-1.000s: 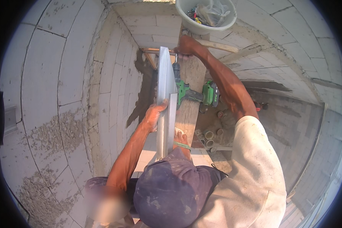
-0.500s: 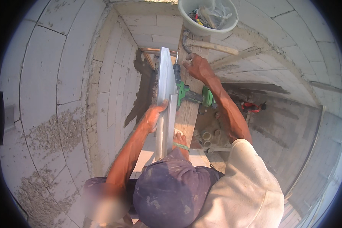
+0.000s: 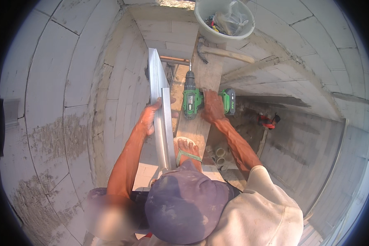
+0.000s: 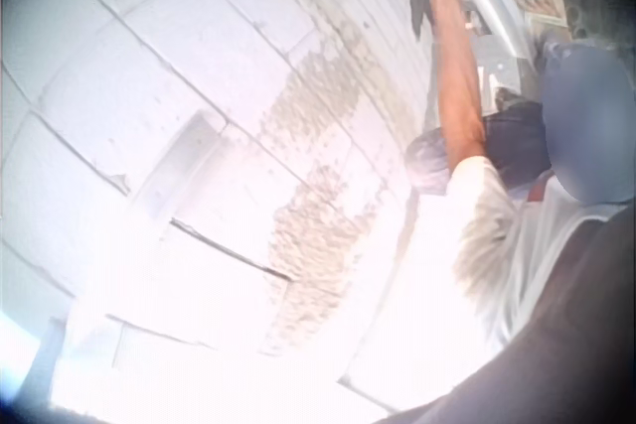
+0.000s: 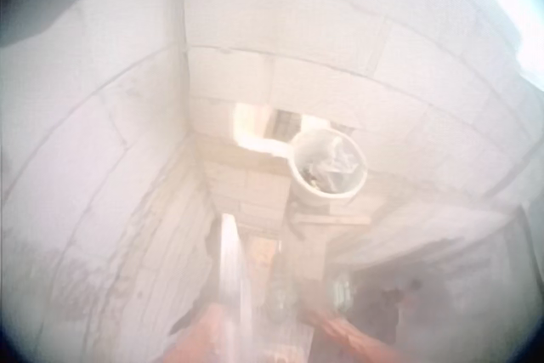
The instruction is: The person installs white metal frame pieces on a rooftop structure. They use a cordless drill to secure the frames to wooden supports and a hammer to tap nails into the wall. The person handles metal strips, a drill, a hammer, and a bucket of fasteners.
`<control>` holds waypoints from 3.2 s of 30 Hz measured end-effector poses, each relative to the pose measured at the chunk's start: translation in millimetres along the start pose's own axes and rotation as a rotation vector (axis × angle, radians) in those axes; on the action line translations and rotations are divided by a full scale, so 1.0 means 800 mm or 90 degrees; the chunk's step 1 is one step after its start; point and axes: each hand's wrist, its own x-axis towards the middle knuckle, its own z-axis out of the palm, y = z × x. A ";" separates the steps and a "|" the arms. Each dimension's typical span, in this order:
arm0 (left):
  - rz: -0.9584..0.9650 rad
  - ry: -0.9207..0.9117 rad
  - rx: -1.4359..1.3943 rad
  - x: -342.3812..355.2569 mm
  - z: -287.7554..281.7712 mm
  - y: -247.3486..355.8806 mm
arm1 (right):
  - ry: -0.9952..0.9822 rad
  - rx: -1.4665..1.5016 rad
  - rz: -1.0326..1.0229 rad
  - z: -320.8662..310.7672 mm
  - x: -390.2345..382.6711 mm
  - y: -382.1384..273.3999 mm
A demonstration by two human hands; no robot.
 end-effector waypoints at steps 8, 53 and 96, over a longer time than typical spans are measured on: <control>0.185 0.178 -0.074 -0.004 -0.035 0.056 | 0.104 0.191 0.005 -0.099 -0.035 -0.023; 0.242 0.583 -0.254 0.071 -0.020 -0.084 | -0.265 0.264 0.250 -0.172 -0.183 -0.103; 0.358 0.073 -0.461 0.081 -0.043 -0.114 | -0.391 0.201 0.205 -0.186 -0.166 -0.096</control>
